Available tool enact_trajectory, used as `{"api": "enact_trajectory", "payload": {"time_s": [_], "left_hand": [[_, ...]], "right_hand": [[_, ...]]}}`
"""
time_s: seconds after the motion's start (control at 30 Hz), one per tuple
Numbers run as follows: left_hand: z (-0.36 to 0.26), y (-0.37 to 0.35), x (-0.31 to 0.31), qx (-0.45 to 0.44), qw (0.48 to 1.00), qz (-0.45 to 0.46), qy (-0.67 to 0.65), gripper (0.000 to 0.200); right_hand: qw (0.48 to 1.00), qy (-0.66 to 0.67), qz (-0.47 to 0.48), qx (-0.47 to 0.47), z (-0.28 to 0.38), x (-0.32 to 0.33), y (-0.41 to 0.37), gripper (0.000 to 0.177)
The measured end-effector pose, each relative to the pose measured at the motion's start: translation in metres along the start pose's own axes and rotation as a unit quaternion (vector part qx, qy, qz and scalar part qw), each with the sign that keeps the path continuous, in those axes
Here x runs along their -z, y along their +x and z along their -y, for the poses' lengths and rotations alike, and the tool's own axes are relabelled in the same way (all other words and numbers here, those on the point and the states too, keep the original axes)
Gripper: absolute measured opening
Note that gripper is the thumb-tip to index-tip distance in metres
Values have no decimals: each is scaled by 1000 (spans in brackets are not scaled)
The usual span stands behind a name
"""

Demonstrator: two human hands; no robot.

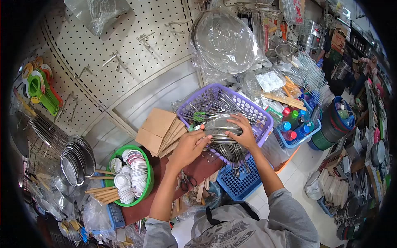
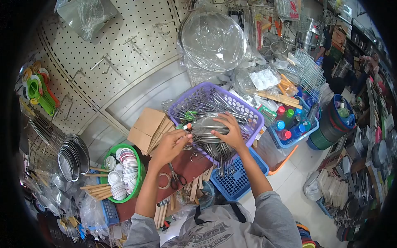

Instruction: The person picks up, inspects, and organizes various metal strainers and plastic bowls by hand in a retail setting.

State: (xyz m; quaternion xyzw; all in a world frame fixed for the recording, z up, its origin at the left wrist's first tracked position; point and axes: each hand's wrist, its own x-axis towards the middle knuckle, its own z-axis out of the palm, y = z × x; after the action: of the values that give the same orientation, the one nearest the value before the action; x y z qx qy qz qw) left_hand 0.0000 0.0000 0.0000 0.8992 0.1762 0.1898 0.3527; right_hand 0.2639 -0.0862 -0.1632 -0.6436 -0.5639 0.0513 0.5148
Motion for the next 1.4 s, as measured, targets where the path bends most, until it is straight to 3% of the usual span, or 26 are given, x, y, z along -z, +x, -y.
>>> {"api": "enact_trajectory", "payload": {"time_s": [0.07, 0.17, 0.37, 0.47, 0.57, 0.67, 0.77, 0.97, 1.07, 1.17, 1.2, 1.3, 1.33, 1.4], "left_hand": [[2, -2, -5, -20, 999, -38, -12, 27], [13, -3, -8, -36, 998, -51, 8, 25], [16, -11, -13, -47, 995, -84, -8, 19], [14, -16, -11, -32, 995, -97, -13, 17], [3, -24, 1, -58, 986, -144, -56, 16], [-9, -28, 21, -104, 980, -153, -78, 18], [-8, -32, 32, -68, 986, -137, -61, 20], [44, -35, 30, -46, 949, -189, -247, 26], [50, -36, 34, -17, 921, -201, -332, 28], [53, -32, 39, -43, 872, -238, -427, 30], [62, -31, 42, -28, 867, -272, -418, 26], [65, -33, 50, -85, 813, -323, -477, 21], [65, -34, 50, -78, 800, -345, -484, 28], [62, -38, 49, -53, 797, -383, -463, 41]], "right_hand": [[997, -55, -57, 0, -6, -3, -2, 62], [996, -16, -81, -16, 5, 4, 3, 62], [996, 55, -58, -25, 5, 4, 2, 62], [998, 18, -63, -16, 4, 6, 0, 58], [960, 193, -170, -116, -24, -3, 3, 62], [966, 175, -161, -98, -29, -7, 3, 65], [966, 198, -140, -92, -25, -6, 3, 63], [951, 220, -198, -90, -10, 9, 7, 59], [968, 159, -183, -65, -14, 20, 18, 55], [973, 114, -174, -101, 20, 43, 42, 49], [978, 43, -203, 17, 29, 52, 50, 42], [980, -60, -162, 100, 60, 81, 78, 36], [977, -42, -152, 144, 70, 86, 90, 32], [981, -90, -113, 130, 104, 95, 104, 32]]}}
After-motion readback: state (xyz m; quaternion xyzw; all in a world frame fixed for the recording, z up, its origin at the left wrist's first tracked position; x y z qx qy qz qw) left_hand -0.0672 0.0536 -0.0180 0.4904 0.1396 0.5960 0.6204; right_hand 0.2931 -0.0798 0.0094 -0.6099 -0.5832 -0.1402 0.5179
